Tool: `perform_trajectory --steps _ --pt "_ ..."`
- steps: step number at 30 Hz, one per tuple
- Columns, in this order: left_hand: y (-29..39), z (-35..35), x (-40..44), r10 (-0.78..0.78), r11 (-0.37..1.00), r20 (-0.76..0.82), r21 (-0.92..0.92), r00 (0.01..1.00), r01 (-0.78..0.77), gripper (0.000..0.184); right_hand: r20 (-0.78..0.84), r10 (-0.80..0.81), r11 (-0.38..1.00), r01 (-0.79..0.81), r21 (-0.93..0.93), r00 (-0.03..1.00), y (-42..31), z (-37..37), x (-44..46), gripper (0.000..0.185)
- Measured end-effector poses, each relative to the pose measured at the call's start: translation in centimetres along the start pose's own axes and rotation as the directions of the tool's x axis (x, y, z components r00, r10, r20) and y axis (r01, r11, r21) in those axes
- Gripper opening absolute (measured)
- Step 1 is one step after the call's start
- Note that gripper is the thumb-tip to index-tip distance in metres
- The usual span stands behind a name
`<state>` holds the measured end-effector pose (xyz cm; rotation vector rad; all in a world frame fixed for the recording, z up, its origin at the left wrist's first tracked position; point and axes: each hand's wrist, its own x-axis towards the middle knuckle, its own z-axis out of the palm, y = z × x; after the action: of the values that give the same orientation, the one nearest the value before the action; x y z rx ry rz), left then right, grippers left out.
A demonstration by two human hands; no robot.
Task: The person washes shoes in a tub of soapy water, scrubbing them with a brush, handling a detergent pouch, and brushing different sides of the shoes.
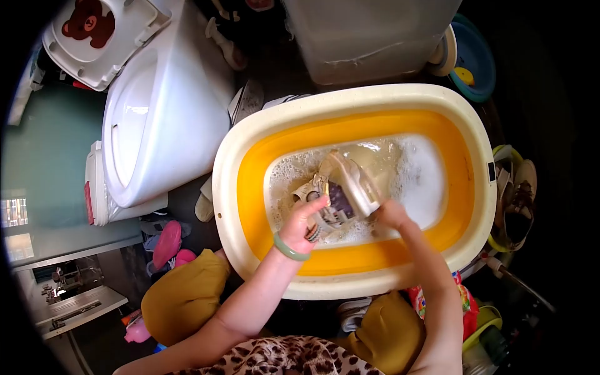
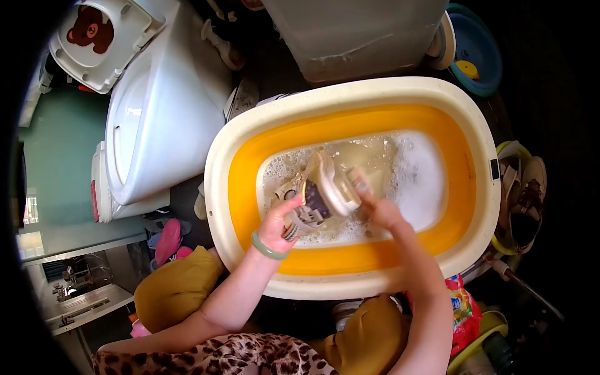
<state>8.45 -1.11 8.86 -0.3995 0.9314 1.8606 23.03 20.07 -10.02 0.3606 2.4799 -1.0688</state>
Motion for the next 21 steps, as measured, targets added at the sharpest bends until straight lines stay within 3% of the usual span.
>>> perform_trajectory --steps 2,3,5,7,9,11,13,14,16,17,19,21 --pt "-0.1 -3.0 -0.1 -0.060 0.995 -0.007 -0.085 0.998 0.059 0.037 -0.204 0.084 0.994 -0.069 0.081 0.975 0.4 -3.1 0.3 0.046" --pt "0.0 -4.5 0.0 -0.074 0.993 -0.001 -0.087 0.997 0.074 0.037 -0.205 0.099 0.993 -0.084 0.082 0.974 1.0 -4.0 1.0 0.046" --pt "-0.3 -7.0 -0.2 0.002 0.975 -0.010 -0.224 1.000 -0.004 0.038 -0.310 0.385 0.919 -0.329 0.217 0.869 1.5 -4.3 1.3 0.046" --pt "-0.9 -9.1 -0.8 0.051 0.968 -0.048 -0.244 0.998 -0.061 0.039 -0.393 0.181 0.932 -0.029 0.363 0.902 -1.1 -4.4 0.2 0.046" --pt "-1.3 -10.5 -1.4 0.110 0.957 -0.099 -0.257 0.989 -0.133 0.040 -0.252 0.092 0.816 0.072 0.573 0.963 -8.0 -6.2 -2.7 0.049" --pt "-1.4 -11.1 -1.5 0.124 0.981 -0.197 -0.125 0.973 -0.150 0.042 -0.030 0.001 0.645 0.022 0.764 1.000 -14.3 -7.7 -5.8 0.049" --pt "-1.2 -10.4 -1.4 0.114 0.984 -0.175 -0.113 0.978 -0.135 0.041 0.063 -0.175 0.692 0.077 0.718 0.983 -18.0 -8.3 -7.8 0.049" --pt "-1.2 -10.1 -1.3 0.105 0.987 -0.157 -0.102 0.982 -0.122 0.041 0.063 -0.170 0.693 0.074 0.717 0.983 -18.5 -7.8 -7.6 0.049" --pt "-1.2 -10.7 -1.0 0.103 0.990 -0.131 -0.086 0.986 -0.115 0.041 0.220 -0.328 0.783 0.134 0.607 0.919 -18.2 -6.0 -6.6 0.049" --pt "-1.1 -11.0 -1.0 0.105 0.991 -0.108 -0.065 0.989 -0.113 0.040 0.218 -0.327 0.783 0.135 0.607 0.919 -16.4 -4.0 -4.8 0.049" --pt "-1.3 -11.6 -0.7 0.040 0.990 -0.126 -0.132 0.991 -0.056 0.040 -0.019 -0.093 0.563 0.069 0.824 0.995 -11.5 -0.9 0.3 0.048" --pt "-1.7 -12.7 0.0 0.025 0.984 -0.111 -0.171 0.993 -0.044 0.041 0.073 0.067 0.744 -0.099 0.661 0.995 -10.0 -3.6 2.1 0.045"
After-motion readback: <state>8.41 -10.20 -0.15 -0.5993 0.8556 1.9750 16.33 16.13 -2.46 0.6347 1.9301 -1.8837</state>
